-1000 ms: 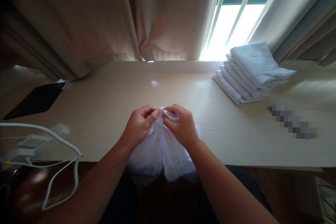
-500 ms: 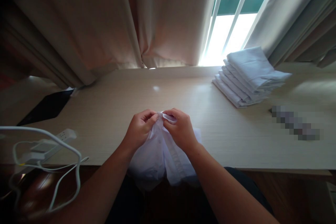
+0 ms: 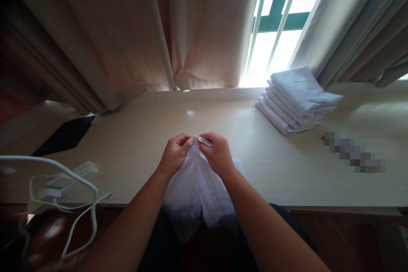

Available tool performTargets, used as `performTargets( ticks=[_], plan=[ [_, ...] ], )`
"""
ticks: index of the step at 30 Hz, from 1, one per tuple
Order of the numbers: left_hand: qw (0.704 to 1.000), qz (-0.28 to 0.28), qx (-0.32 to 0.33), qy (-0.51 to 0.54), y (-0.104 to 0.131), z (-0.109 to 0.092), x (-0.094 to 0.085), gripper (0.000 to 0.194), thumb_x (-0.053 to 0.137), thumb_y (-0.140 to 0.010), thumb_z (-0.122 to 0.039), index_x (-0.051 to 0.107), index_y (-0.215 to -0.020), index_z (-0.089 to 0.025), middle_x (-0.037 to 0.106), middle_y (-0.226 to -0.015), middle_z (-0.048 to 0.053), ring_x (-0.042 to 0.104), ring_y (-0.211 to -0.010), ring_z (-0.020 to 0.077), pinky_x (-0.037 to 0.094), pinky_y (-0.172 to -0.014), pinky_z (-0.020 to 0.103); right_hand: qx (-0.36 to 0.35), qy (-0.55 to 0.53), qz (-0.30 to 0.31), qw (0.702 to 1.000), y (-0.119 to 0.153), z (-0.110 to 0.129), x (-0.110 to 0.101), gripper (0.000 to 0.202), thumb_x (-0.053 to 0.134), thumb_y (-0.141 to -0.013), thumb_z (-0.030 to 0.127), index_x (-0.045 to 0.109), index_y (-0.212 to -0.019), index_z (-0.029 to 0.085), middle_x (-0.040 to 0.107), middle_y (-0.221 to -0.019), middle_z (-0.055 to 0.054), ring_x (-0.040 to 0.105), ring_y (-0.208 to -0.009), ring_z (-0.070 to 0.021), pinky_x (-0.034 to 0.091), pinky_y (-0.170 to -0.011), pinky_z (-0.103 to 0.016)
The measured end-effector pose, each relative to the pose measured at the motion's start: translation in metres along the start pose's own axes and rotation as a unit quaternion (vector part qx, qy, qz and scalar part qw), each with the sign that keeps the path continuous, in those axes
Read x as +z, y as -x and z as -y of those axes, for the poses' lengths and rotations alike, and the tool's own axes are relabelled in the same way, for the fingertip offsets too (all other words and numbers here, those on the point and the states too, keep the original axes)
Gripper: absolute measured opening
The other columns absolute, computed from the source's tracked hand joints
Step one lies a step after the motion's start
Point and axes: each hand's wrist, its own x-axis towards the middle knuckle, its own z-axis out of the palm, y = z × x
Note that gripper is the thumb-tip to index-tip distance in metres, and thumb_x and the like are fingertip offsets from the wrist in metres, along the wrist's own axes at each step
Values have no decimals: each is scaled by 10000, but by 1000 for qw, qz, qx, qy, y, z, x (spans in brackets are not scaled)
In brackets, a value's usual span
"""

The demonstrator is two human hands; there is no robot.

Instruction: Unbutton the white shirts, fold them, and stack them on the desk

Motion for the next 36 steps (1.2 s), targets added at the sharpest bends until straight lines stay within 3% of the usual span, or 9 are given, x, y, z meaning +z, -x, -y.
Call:
performTargets(
  ticks=[10,21,36],
  plan=[
    [999,-14,-4,47,-21,27,7,285,589,-863,-390,717,-913,-140,669,-793,35,569,-703,139,427,-630,216,-9,21,-36,999,-16,-17,9,172,635,-802,242,752,-899,161,747,-834,-47,664,-756,-179,488,-712,-264],
    [996,-29,-49,64,-51,66,21,297,609,-806,-397,724,-846,-126,637,-680,12,512,-590,117,377,-549,210,22,56,-39,997,-39,-57,17,196,613,-792,231,766,-894,165,767,-874,-57,691,-807,-194,503,-766,-268],
    [995,-41,-68,63,-52,92,32,317,612,-790,-419,730,-822,-127,671,-712,29,527,-609,128,394,-576,220,16,89,-11,996,-45,-78,18,180,619,-761,192,777,-847,175,765,-825,-41,684,-758,-180,477,-714,-245]
  ],
)
